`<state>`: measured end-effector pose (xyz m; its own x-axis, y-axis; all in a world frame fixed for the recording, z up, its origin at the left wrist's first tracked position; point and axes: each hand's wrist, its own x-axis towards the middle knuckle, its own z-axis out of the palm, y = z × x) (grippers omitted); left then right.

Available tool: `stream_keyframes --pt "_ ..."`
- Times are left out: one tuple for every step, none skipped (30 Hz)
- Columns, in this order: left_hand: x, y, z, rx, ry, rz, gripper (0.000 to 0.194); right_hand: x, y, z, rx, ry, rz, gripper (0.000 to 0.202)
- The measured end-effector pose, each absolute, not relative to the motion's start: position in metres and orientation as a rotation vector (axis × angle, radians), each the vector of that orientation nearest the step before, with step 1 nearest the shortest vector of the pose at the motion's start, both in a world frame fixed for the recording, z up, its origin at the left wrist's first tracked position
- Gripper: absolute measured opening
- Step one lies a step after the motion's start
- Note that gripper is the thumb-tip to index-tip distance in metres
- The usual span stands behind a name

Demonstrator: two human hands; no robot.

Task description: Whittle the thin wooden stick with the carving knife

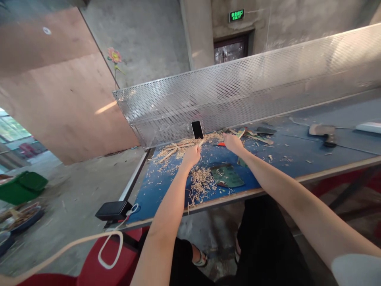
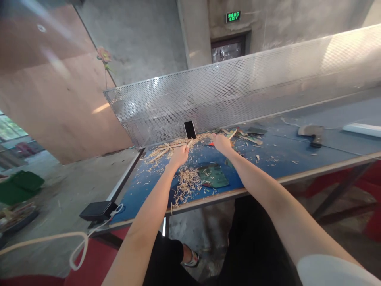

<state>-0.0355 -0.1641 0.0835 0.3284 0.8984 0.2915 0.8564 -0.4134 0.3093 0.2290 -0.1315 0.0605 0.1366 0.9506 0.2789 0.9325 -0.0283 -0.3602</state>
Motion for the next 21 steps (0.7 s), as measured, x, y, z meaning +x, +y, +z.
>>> stream_keyframes --pt "-0.037 -0.164 0.083 2.48 1.651 0.64 0.034 0.224 -0.13 0.059 -1.96 -1.768 0.055 0.077" --pt "-0.038 -0.164 0.083 2.482 1.657 0.637 0.034 0.216 -0.13 0.058 -1.937 -1.762 0.053 0.078" --pt "-0.039 -0.163 0.082 2.483 1.664 0.632 0.034 0.207 -0.13 0.057 -1.92 -1.769 0.058 0.077" --pt "-0.04 -0.163 0.082 2.483 1.673 0.627 0.034 0.198 -0.131 0.056 -1.905 -1.796 0.065 0.076" --pt "-0.04 -0.163 0.081 2.483 1.682 0.621 0.034 0.19 -0.133 0.056 -1.891 -1.828 0.072 0.074" --pt "-0.04 -0.162 0.081 2.482 1.69 0.612 0.034 0.183 -0.135 0.056 -1.876 -1.865 0.076 0.073" --pt "-0.039 -0.162 0.08 2.481 1.697 0.602 0.034 0.177 -0.138 0.056 -1.857 -1.908 0.074 0.073" --pt "-0.039 -0.161 0.08 2.478 1.701 0.592 0.035 0.172 -0.141 0.056 -1.831 -1.95 0.066 0.072" --pt "-0.039 -0.161 0.079 2.474 1.7 0.586 0.035 0.169 -0.144 0.056 -1.8 -1.991 0.055 0.072" --pt "-0.038 -0.161 0.078 2.47 1.698 0.585 0.035 0.167 -0.147 0.056 -1.767 -2.031 0.044 0.071" --pt "-0.038 -0.16 0.077 2.469 1.696 0.588 0.036 0.165 -0.149 0.056 -1.735 -2.068 0.036 0.07" --pt "-0.038 -0.16 0.077 2.471 1.695 0.594 0.036 0.164 -0.15 0.055 -1.705 -2.104 0.032 0.069" --pt "-0.038 -0.16 0.076 2.477 1.695 0.601 0.035 0.163 -0.151 0.055 -1.679 -2.142 0.034 0.068" --pt "-0.039 -0.159 0.076 2.487 1.697 0.607 0.035 0.161 -0.152 0.054 -1.66 -2.178 0.037 0.067" --pt "-0.039 -0.159 0.075 2.497 1.701 0.611 0.034 0.159 -0.152 0.053 -1.652 -2.206 0.037 0.066" --pt "-0.039 -0.16 0.075 2.506 1.704 0.612 0.034 0.157 -0.152 0.051 -1.65 -2.228 0.033 0.066" --pt "-0.039 -0.16 0.075 2.513 1.705 0.611 0.034 0.156 -0.152 0.05 -1.652 -2.243 0.025 0.066" --pt "-0.039 -0.16 0.075 2.517 1.704 0.609 0.035 0.154 -0.152 0.049 -1.655 -2.252 0.016 0.066" --pt "-0.039 -0.16 0.075 2.519 1.703 0.606 0.036 0.153 -0.152 0.048 -1.658 -2.259 0.007 0.067" --pt "-0.039 -0.16 0.075 2.518 1.703 0.605 0.036 0.152 -0.152 0.048 -1.661 -2.261 0.0 0.067" --pt "-0.039 -0.16 0.075 2.517 1.702 0.606 0.036 0.152 -0.152 0.047 -1.665 -2.262 -0.004 0.067"
